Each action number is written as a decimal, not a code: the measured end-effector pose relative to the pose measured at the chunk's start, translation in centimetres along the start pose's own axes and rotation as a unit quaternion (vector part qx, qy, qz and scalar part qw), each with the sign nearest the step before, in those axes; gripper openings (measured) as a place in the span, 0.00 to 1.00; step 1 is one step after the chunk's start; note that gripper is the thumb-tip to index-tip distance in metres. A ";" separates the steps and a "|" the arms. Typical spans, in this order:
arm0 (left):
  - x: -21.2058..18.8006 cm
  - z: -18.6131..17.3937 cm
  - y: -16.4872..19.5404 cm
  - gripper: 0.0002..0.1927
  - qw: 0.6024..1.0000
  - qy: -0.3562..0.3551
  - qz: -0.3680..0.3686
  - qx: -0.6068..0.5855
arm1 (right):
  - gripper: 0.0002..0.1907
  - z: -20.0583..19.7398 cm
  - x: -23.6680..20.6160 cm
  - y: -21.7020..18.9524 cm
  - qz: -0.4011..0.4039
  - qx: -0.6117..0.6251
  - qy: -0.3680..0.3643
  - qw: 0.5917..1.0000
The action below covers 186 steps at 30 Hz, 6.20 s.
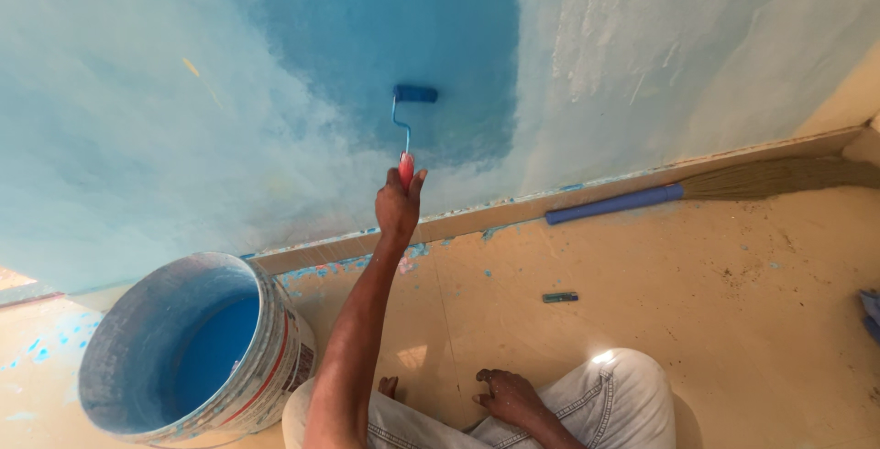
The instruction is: The person paints a wall with blue paint using a paint roller. They repeatedly dip the roller into a bucket of paint and apply it to the wall in vertical strokes.
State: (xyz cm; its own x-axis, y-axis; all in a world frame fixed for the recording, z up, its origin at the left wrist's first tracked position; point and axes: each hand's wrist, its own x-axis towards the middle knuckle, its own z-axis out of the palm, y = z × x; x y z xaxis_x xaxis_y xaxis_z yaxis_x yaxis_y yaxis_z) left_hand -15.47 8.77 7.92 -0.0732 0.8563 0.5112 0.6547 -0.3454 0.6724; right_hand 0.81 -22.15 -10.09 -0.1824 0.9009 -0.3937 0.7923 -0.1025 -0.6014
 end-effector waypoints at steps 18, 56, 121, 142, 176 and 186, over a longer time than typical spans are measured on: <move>-2.5 6.8 3.8 0.29 0.997 -0.005 -0.061 -0.051 | 0.25 0.2 0.2 0.1 -0.001 -0.004 0.002 1.000; 2.9 10.6 20.4 0.26 0.908 0.072 -0.127 -0.392 | 0.25 1.2 0.8 1.2 -0.012 0.017 0.010 1.000; -5.0 12.9 5.9 0.30 0.994 -0.067 -0.077 -0.025 | 0.25 0.7 0.6 0.4 0.003 0.014 -0.026 1.000; 1.3 3.3 15.8 0.24 0.873 0.033 -0.126 -0.470 | 0.25 0.9 0.8 0.9 -0.002 -0.001 -0.010 1.000; 7.4 -3.9 10.0 0.23 0.963 0.014 -0.010 -0.269 | 0.25 1.0 0.9 1.1 -0.002 -0.001 -0.011 1.000; 4.0 -6.0 -2.1 0.25 0.995 -0.087 -0.051 -0.004 | 0.25 1.0 0.9 0.9 0.000 0.006 -0.001 1.000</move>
State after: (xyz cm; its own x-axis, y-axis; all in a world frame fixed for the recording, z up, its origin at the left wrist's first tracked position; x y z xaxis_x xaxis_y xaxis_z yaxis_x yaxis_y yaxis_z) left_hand -21.68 10.57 11.75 -0.0068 0.9406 0.3393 0.6441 -0.2555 0.7210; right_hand 0.74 -21.83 -11.67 -0.1831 0.9005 -0.3944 0.7858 -0.1070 -0.6091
